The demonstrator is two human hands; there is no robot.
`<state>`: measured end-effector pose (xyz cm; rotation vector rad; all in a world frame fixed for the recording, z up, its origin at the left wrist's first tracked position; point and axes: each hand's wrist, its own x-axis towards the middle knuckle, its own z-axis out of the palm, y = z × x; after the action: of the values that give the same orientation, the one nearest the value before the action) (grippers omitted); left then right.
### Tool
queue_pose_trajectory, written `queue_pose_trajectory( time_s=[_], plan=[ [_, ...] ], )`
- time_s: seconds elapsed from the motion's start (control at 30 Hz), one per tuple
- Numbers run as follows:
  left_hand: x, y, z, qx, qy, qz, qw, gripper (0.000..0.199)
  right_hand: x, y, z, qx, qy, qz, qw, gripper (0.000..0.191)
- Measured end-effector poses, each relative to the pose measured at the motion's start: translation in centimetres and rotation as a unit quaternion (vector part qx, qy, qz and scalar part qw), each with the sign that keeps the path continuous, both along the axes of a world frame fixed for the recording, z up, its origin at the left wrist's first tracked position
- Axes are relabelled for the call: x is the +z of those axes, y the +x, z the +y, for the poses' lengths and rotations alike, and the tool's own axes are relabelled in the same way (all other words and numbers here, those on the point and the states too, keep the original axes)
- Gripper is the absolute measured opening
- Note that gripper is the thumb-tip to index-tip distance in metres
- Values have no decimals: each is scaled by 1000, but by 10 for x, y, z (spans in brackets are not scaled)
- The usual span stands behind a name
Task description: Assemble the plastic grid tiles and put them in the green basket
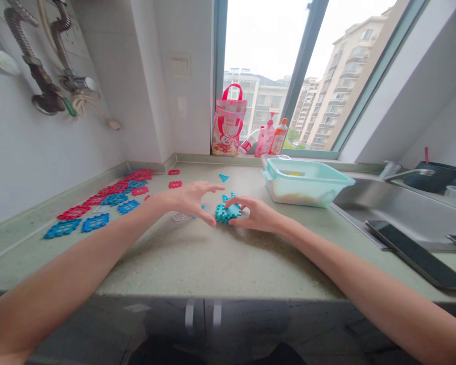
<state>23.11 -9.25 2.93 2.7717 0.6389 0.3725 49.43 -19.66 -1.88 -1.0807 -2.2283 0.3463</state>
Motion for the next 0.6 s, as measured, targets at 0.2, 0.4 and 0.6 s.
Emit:
queue_pose_trajectory(
  time_s=[0.2, 0.4, 0.6],
  plan=[
    [40, -64, 32, 152, -101, 209, 961, 62, -6, -4, 4, -31, -5, -30, 999, 42],
    [22, -45, 17, 144, -118, 261, 947, 32, -5, -8, 1, -35, 22, -32, 999, 40],
    [31, -45, 11, 171, -82, 291, 938, 22, -3, -5, 2, -28, 22, 4, 999, 39]
  ],
)
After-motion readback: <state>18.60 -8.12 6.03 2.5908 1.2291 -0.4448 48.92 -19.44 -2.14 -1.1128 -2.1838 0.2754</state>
